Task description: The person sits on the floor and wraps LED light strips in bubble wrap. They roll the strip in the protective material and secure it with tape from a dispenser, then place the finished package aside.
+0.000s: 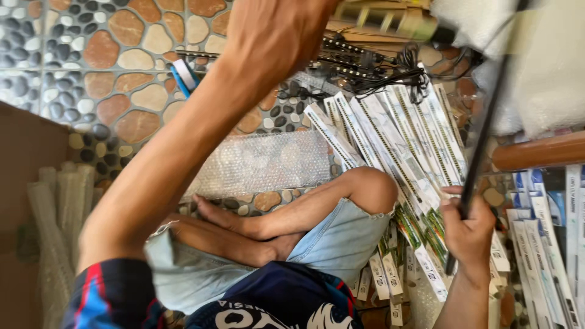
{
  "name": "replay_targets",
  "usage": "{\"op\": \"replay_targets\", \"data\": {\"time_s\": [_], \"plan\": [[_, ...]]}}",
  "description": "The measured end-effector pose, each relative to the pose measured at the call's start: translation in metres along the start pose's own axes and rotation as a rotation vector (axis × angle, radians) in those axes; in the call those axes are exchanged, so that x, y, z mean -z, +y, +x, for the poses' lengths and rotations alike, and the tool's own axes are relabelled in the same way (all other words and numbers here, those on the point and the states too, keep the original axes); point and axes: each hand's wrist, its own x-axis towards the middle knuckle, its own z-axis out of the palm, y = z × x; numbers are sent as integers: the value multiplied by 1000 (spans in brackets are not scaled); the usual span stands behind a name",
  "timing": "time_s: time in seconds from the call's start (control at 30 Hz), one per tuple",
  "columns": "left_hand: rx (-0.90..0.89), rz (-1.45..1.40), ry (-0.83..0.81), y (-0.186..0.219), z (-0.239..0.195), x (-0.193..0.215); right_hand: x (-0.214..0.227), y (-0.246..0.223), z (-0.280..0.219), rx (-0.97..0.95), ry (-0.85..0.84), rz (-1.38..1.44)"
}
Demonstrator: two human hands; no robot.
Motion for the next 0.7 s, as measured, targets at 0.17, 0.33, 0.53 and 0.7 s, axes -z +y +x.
{"op": "replay_targets", "data": {"time_s": [0.17, 0.33, 0.53, 0.7], "plan": [[-30, -286, -825, 25, -136, 56, -58, -12, -8, 13, -219, -24], [667, -172, -628, -66, -178, 108, -68, -40, -9, 37, -363, -203], [878, -256, -760, -56, -209, 142, -90, -1, -22, 113, -396, -37], [807, -313, -790, -38, -234, 207, -72, -12, -20, 47, -430, -30]]}}
